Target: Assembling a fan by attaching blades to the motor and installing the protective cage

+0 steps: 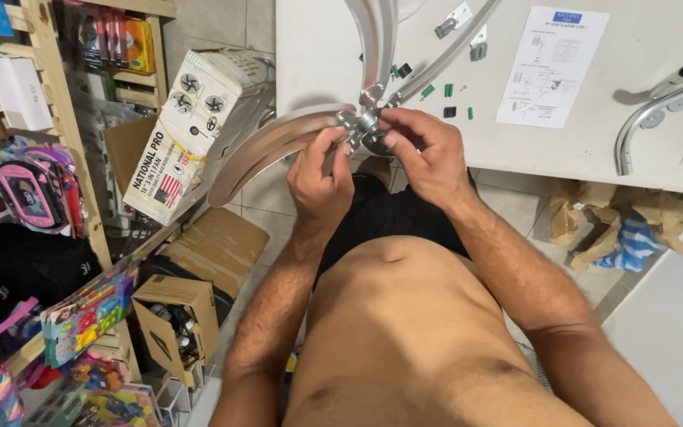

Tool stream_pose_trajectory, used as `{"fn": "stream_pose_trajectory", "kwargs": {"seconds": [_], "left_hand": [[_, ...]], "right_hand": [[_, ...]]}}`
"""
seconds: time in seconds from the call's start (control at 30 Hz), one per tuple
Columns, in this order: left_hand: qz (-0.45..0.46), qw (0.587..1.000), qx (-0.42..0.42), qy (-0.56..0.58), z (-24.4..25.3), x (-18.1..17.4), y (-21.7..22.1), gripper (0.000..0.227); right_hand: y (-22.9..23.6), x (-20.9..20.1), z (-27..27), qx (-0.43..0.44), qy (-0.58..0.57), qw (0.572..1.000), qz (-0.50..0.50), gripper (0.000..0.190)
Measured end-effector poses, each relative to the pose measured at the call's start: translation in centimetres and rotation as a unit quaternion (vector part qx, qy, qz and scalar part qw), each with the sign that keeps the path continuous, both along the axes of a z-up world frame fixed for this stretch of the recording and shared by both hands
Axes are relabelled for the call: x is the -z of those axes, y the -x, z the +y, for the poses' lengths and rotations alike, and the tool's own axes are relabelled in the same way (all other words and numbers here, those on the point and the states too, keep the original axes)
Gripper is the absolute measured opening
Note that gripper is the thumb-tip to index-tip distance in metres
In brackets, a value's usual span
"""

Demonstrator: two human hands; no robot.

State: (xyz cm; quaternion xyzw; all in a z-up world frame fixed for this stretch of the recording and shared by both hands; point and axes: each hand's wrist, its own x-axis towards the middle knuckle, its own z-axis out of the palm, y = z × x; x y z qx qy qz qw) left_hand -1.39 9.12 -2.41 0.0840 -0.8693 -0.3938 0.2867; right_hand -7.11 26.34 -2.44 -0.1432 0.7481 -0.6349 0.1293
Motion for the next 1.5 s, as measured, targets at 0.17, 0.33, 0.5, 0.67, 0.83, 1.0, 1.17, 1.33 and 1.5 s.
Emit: {"fn": "stream_pose_trajectory", "kwargs": {"seconds": [0.17,0.33,0.5,0.67,0.83,1.0,1.17,1.33,1.5], "left_hand": [[-0.028,0.972,0.1,0.21,0.6,-4.6,1.6,0.009],[-0.109,0.911,0.183,0.352,1.7,-4.5,2.0,0.008],[-0.171,0.846,0.232,0.449,3.9,-0.1,3.3,0.008],[-0.168,0.838,0.284,0.435,6.7,1.7,4.5,0.007],[-0.146,0.841,0.293,0.431,7.3,0.2,5.2,0.006],[-0.144,0.834,0.323,0.423,6.4,-1.8,5.9,0.007],[-0.107,0.832,0.315,0.443,5.1,-2.6,5.4,0.007],[-0.115,0.836,0.314,0.436,4.0,-3.0,4.7,0.009],[-0.139,0.846,0.32,0.402,2.3,-4.3,4.9,0.012]], "right_hand": [[-0.6,2.4,-1.3,0.137,0.192,0.907,-0.349,0.016],[-2.1,10.8,-2.9,0.224,0.255,0.835,-0.432,0.007],[-1.6,11.5,-3.9,0.237,0.264,0.832,-0.427,0.006],[-0.5,12.9,-1.6,0.245,0.276,0.826,-0.426,0.006],[-1.4,12.8,0.2,0.253,0.286,0.823,-0.421,0.008],[-1.0,13.1,0.6,0.259,0.296,0.822,-0.412,0.01],[-1.0,13.6,0.8,0.258,0.302,0.82,-0.412,0.013],[-1.2,14.1,0.6,0.257,0.305,0.817,-0.415,0.015],[-0.9,12.0,1.1,0.251,0.31,0.817,-0.416,0.017]]}}
